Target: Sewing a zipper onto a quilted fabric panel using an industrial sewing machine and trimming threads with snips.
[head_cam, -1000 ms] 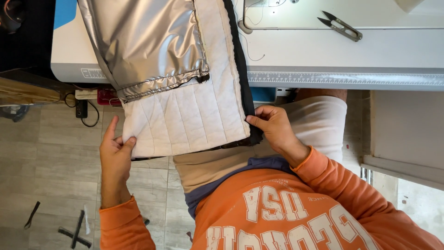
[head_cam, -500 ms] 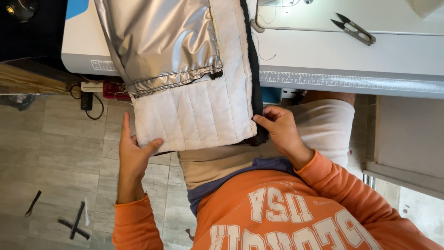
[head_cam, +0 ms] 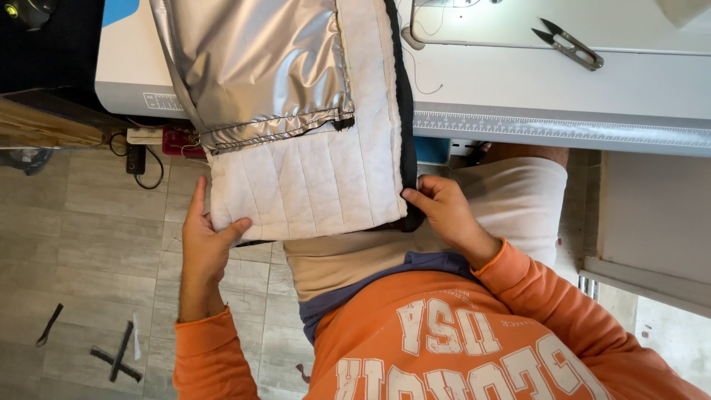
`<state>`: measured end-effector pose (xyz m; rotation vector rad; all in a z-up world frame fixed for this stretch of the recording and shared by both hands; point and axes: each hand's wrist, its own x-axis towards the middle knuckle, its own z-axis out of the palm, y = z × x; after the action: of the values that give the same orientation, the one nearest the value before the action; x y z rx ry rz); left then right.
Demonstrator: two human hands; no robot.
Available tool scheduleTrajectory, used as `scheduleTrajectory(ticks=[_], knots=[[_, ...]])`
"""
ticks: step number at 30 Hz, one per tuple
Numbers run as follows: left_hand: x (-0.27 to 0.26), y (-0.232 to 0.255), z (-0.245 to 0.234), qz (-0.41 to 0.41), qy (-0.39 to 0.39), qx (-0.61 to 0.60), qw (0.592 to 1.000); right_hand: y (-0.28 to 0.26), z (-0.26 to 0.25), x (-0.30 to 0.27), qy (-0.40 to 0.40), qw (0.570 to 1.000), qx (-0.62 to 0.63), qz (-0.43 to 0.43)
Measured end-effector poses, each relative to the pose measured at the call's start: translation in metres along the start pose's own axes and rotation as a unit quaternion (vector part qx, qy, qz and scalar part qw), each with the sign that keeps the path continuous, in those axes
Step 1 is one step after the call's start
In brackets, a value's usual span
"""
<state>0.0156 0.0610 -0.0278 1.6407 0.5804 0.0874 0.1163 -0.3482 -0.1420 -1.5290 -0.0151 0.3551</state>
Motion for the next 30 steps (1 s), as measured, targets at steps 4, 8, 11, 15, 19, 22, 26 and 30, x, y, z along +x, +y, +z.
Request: scheduleTrajectory(ticks=[4,8,11,15,19,22,26,30], knots=[[0.002,-0.004,-0.006,-0.001,0.006,0.001,1.000,-0.014,0.006,-0.006,0.011,1.000,-0.005,-0.010],[0.003,-0.008,-0.006,-0.005,0.006,-0.004,1.000,-0.018,0.009,-0.007,0.010,1.000,-0.006,-0.010],[0.003,-0.011,-0.005,-0.006,0.006,-0.001,1.000,-0.025,0.012,-0.010,0.006,1.000,-0.003,-0.008],[0.002,-0.010,-0.007,0.005,0.021,0.007,1.000,-0.027,0.012,-0.012,0.002,1.000,-0.010,-0.010],[0.003,-0.012,-0.015,0.027,0.037,0.006,0.999,-0.031,0.014,-0.013,0.007,1.000,-0.020,-0.013],[0.011,-0.025,-0.022,0.034,0.042,0.000,0.999,-0.032,0.015,-0.016,0.005,1.000,-0.018,-0.010],[0.010,-0.027,-0.013,0.036,0.043,0.006,0.998,-0.036,0.018,-0.016,-0.002,1.000,-0.024,-0.018],[0.006,-0.025,-0.009,0.025,0.038,-0.003,0.999,-0.056,0.032,-0.018,-0.008,0.999,0.019,-0.037]])
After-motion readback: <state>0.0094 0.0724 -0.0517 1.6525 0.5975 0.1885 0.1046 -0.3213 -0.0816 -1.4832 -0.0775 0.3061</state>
